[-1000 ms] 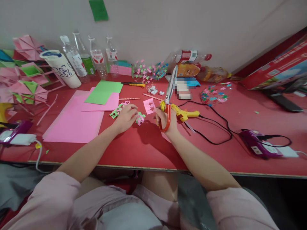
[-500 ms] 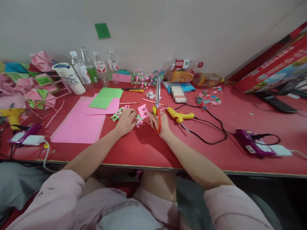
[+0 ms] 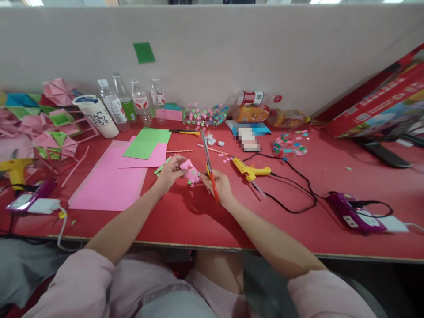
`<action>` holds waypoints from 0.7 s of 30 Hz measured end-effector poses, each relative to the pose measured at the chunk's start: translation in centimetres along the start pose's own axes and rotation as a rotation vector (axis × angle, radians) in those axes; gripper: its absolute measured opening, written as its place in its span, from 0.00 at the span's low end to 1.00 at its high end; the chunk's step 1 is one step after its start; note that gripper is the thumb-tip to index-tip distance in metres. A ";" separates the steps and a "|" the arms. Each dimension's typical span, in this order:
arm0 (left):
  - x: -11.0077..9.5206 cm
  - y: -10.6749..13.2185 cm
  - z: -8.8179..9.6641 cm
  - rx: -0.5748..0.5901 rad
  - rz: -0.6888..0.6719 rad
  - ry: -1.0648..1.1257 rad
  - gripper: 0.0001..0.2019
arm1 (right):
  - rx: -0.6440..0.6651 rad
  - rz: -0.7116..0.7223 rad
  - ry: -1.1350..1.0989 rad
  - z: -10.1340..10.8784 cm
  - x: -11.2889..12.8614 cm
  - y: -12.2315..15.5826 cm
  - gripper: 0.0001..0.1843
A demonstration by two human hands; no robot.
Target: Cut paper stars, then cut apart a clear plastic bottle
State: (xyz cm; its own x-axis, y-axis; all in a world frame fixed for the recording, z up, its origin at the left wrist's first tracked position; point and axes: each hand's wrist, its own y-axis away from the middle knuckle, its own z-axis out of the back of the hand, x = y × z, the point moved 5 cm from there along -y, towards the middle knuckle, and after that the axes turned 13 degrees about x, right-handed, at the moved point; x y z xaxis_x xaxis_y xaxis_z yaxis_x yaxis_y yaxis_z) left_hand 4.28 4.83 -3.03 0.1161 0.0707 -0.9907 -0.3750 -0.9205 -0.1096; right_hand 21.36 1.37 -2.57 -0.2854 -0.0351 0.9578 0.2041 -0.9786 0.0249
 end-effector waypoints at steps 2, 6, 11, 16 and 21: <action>-0.3 -0.1 1.9 -0.082 -0.001 -0.119 0.14 | -0.011 -0.001 -0.007 0.2 -0.3 -0.1 0.16; -0.7 0.0 5.0 -0.134 0.062 -0.710 0.13 | 0.002 -0.065 -0.112 0.3 -0.7 -0.3 0.16; 0.2 0.5 5.3 -0.097 0.100 -1.152 0.18 | -0.004 -0.093 -0.195 0.6 -0.8 -0.2 0.18; 0.5 0.5 4.7 -0.087 0.021 -1.170 0.13 | 0.011 -0.115 -0.062 0.5 -1.1 -0.2 0.22; 0.5 0.4 4.2 -0.089 -0.057 -1.089 0.13 | 0.044 -0.143 0.235 0.9 -1.2 -0.6 0.25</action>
State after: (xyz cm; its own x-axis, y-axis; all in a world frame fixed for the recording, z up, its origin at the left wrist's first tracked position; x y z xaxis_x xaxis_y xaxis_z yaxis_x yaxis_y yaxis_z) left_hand 0.32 6.08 -3.86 -0.7606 0.3759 -0.5294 -0.3221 -0.9264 -0.1951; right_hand 22.37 2.22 -3.50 -0.5223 0.0517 0.8512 0.1852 -0.9675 0.1724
